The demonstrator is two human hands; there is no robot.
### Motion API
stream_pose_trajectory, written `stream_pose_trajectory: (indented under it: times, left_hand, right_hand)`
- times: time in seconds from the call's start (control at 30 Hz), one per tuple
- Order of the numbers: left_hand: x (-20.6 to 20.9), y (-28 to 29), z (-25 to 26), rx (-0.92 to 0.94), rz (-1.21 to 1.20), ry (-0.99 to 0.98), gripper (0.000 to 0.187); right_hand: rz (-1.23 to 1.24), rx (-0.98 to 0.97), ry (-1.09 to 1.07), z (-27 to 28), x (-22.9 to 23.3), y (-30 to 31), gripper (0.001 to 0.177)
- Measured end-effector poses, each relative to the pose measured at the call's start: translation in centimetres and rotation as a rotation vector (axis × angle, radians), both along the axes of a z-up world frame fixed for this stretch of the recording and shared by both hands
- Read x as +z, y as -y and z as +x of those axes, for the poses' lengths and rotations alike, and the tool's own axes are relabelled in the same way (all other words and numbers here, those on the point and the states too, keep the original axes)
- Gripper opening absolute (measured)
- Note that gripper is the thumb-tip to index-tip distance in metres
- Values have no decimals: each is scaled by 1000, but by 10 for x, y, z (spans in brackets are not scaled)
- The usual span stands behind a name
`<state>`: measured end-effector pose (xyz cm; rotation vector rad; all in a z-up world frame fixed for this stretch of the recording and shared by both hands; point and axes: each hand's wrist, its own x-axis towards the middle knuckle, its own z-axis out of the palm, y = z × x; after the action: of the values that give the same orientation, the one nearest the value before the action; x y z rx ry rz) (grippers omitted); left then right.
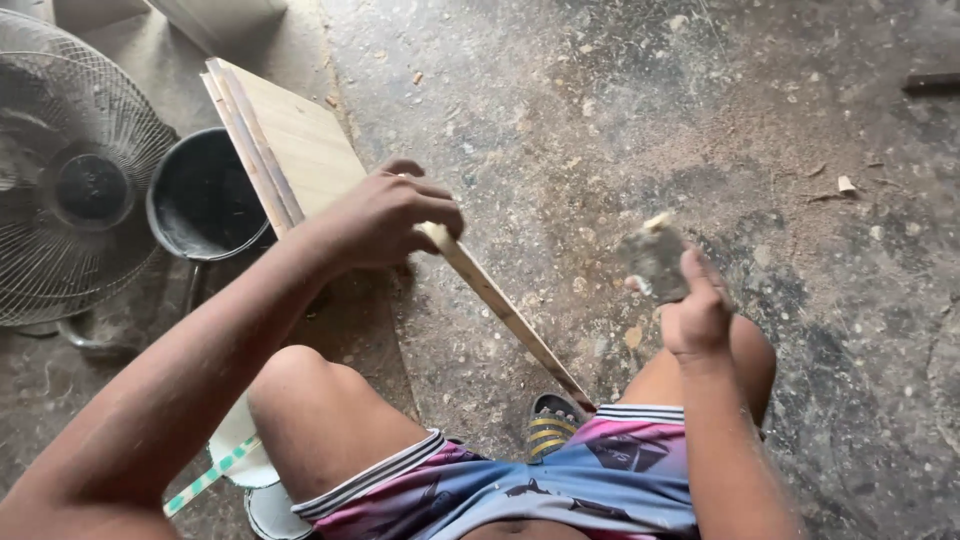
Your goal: Sanding the edges of wooden boards and stirring a liquid substance in a bucket.
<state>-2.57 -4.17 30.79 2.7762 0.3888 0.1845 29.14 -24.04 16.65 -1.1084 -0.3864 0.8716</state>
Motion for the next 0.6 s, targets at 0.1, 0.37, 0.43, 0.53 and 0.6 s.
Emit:
stream_pose_trajectory:
  times: [0.1,0.37,0.43,0.53,0.6]
  left_hand:
    - [-88,-82,-16,111,-161,191,32]
    - [-162,-202,-43,327,63,-19,33]
    - [-192,-230,-47,367,157,-58,34]
    - [-221,-243,-47,398,364,-100,33]
    - [-218,-227,-42,552,485,-164,21]
  right_hand:
    - [-137,193,32,-2,-24,1,42]
    - [-297,256,-280,-31,-69,19,39]
    - [-308,240,-299,-36,-65,16,40]
    - [-320,227,-286,-37,-64,17,41]
    - [-120,340,-328,-34,-61,20,46]
